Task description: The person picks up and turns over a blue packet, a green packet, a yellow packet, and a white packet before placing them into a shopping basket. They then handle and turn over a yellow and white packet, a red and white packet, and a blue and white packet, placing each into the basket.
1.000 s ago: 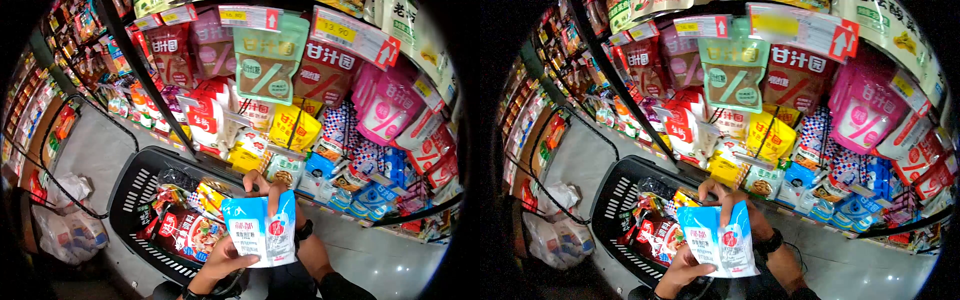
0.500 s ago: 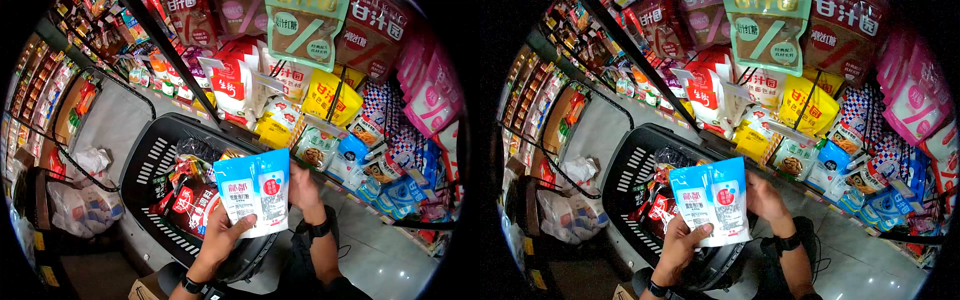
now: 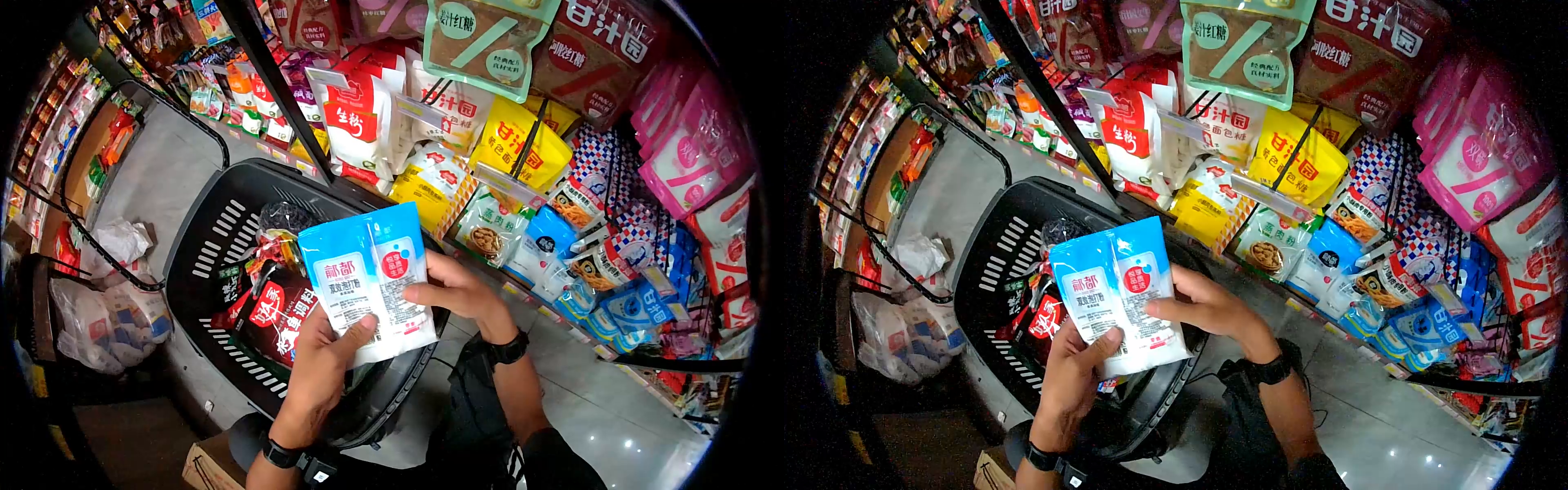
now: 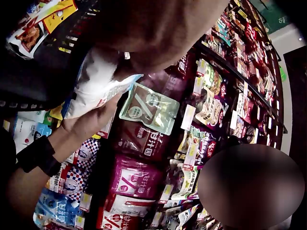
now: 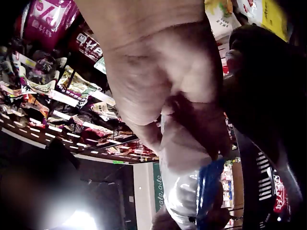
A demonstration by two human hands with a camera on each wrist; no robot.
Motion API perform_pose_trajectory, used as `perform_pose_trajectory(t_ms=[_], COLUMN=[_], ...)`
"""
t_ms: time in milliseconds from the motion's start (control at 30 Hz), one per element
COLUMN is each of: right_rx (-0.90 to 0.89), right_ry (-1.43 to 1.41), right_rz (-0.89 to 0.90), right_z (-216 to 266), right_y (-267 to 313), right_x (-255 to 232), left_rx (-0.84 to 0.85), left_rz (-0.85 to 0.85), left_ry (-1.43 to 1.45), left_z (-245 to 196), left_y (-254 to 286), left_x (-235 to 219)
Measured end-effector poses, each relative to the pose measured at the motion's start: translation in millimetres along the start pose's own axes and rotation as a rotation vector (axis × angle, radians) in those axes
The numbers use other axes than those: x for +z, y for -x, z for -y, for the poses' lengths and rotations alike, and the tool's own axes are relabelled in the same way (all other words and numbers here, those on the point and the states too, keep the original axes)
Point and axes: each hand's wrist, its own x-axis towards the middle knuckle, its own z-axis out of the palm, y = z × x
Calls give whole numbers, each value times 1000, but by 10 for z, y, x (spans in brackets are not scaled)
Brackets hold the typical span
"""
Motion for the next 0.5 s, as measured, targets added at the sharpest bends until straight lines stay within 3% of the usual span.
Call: perform_pose_trajectory(t_ms=[267, 500], right_rx=[-61, -133], right_ry=[-2, 51], right_rz=[-75, -152], right_z=[-76, -52], right_y=[101, 104], right_x=[80, 206], left_rx=[-98, -84], left_rz=[-19, -100], left_ry=[135, 204], left_z=[35, 75], left_y=[-56, -86], left_x=[-42, -105])
